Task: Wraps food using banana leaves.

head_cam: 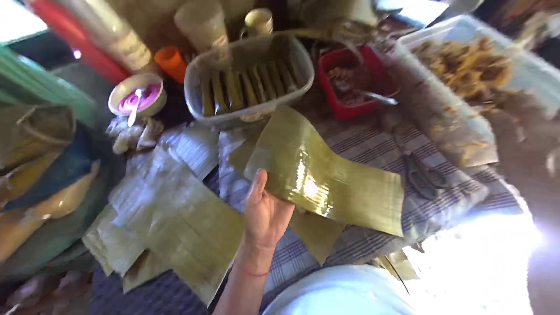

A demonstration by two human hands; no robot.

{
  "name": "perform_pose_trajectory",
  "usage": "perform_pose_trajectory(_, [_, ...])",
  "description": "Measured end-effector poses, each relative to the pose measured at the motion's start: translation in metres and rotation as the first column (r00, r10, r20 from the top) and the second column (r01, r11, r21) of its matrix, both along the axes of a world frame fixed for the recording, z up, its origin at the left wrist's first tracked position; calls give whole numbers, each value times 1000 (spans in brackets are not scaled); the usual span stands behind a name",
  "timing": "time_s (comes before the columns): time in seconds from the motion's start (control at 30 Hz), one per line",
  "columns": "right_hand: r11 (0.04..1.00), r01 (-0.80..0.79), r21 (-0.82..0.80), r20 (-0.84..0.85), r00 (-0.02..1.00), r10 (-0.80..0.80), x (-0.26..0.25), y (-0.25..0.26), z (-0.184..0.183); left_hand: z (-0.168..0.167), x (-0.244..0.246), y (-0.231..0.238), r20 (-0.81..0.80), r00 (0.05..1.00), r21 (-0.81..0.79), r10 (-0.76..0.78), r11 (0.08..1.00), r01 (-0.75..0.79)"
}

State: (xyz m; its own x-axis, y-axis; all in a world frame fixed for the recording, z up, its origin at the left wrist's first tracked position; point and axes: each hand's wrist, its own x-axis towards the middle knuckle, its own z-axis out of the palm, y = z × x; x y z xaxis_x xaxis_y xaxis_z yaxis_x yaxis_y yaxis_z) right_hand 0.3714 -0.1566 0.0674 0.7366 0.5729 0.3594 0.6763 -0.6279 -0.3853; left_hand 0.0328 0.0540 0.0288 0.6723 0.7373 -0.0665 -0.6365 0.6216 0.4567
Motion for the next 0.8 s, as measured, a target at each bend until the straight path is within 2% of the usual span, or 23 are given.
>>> perform_pose_trajectory(0.13, [997,66,-38,35,997,-64,-10,-22,-19,26,20,15,-83,996,115,-9,993,19])
perform_pose_trajectory(0.3, [996,88,18,55,995,-88,-15,-35,-35,43,41,21,-246,969,165,8,986,34])
perform_pose_trajectory(0.43, [990,128,54,-38,991,-126,-34,-55,-28,57,59,26,-472,881,327,-34,921,211])
perform_pose_trajectory(0.5, [985,59,162,-84,995,-46,-41,-70,-37,71,65,28,-630,776,474,-7,789,392])
perform_pose_trajectory(0.53, [976,-7,218,-101,994,30,-44,-74,-41,83,69,28,-693,720,553,41,671,494])
perform_pose_trajectory(0.6, [951,-122,284,-160,972,172,-52,-75,-47,115,84,26,-742,640,667,200,322,672])
perform_pose_trajectory(0.63, [938,-173,301,-199,950,240,-53,-74,-49,133,96,27,-745,623,662,239,144,736])
perform_pose_trajectory(0.67, [922,-207,328,-252,921,297,-53,-72,-50,149,109,29,-761,611,630,218,21,776])
perform_pose_trajectory(0.7, [908,-222,354,-324,882,342,-51,-72,-53,162,123,31,-790,590,597,167,-12,802])
perform_pose_trajectory(0.73, [903,-220,369,-385,848,364,-47,-74,-58,170,137,36,-815,571,575,97,9,818])
perform_pose_trajectory(0.8, [916,-160,368,-460,825,328,-37,-86,-73,174,168,59,-823,567,566,38,139,812])
